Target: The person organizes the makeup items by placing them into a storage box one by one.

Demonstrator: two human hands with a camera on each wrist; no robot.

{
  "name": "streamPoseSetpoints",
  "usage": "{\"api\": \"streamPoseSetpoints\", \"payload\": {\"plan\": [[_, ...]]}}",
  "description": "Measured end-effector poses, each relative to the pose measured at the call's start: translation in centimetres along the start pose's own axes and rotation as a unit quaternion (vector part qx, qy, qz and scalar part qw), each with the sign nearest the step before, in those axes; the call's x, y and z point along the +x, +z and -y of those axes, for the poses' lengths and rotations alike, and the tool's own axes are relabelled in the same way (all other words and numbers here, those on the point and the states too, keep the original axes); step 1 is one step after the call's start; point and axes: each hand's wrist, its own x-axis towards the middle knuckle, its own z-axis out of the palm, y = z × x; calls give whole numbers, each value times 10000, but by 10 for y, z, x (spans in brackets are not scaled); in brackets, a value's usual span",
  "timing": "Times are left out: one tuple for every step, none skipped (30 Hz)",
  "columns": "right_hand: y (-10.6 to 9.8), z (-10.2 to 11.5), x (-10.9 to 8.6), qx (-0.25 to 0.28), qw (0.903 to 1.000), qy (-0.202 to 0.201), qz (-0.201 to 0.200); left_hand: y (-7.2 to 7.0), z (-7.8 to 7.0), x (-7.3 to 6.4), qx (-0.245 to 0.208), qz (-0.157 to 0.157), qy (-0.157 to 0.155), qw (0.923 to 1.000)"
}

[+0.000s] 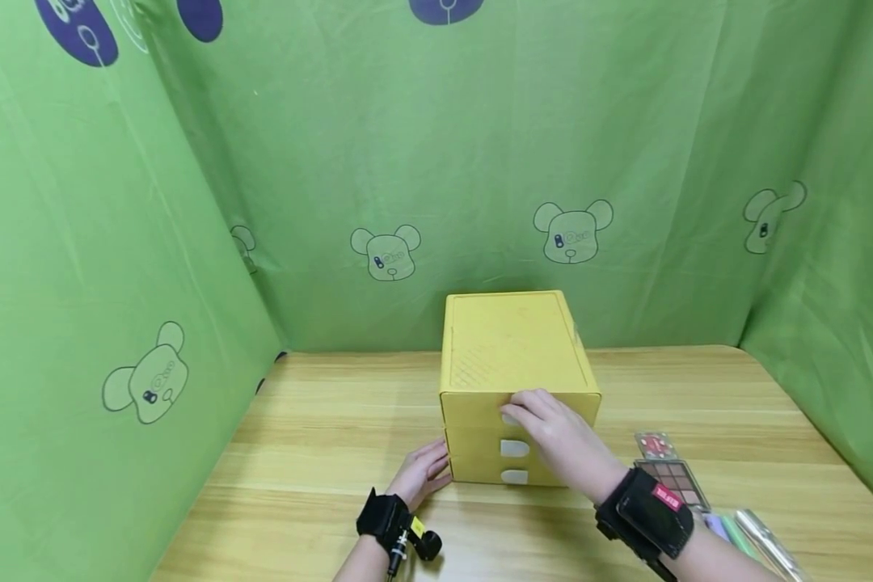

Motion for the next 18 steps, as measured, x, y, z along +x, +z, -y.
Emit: {"api": "streamPoseSetpoints", "payload": {"plan": [[0, 0, 0, -3, 10000, 28, 9, 0, 0, 0, 12, 8, -1, 10000], [1, 0, 0, -16, 10000, 43, 16, 0, 0, 0, 9, 21, 0, 10000], [1, 0, 0, -30, 10000, 57, 19, 0, 0, 0, 13, 29, -4, 10000], [2, 0, -1, -51, 10000, 68, 20, -1, 0, 0, 33, 44, 7, 10000], [2, 0, -1, -71, 9999, 76, 22, -1, 0, 0, 25, 35, -14, 10000], [3, 0, -1, -92, 9999, 89, 27, -1, 0, 0, 58, 45, 1, 10000], [3, 0, -1, -115, 9999, 97, 28, -1, 0, 0, 73, 41, -13, 10000], [4, 0, -2, -134, 9999, 100, 24, -1, 0, 0, 76, 46, -5, 10000], [4, 0, -2, -147, 9998, 103, 18, -1, 0, 0, 80, 44, -13, 10000], [4, 0, -2, -155, 9998, 104, 13, -1, 0, 0, 100, 54, 2, 9999], [4, 1, -2, -158, 9998, 107, 11, -1, 0, 0, 79, 42, -17, 10000], [4, 1, -2, -157, 9998, 114, 10, -1, 0, 0, 77, 46, -5, 10000], [4, 1, -2, -160, 9998, 124, 9, -1, 0, 0, 50, 30, -22, 10000], [3, 2, -1, -164, 9998, 133, 6, -1, 1, 0, 65, 37, 2, 10000], [3, 3, -1, -163, 9998, 137, 1, -1, 1, 0, 59, 22, -8, 10000], [2, 4, -1, -173, 9998, 132, -22, -1, 1, 1, 65, 17, 2, 10000], [2, 6, -2, -171, 9998, 99, -74, 0, 1, 1, 43, -2, -14, 10000], [2, 7, -2, -169, 9997, 44, -146, 0, 1, 1, 34, -4, -13, 10000]]}}
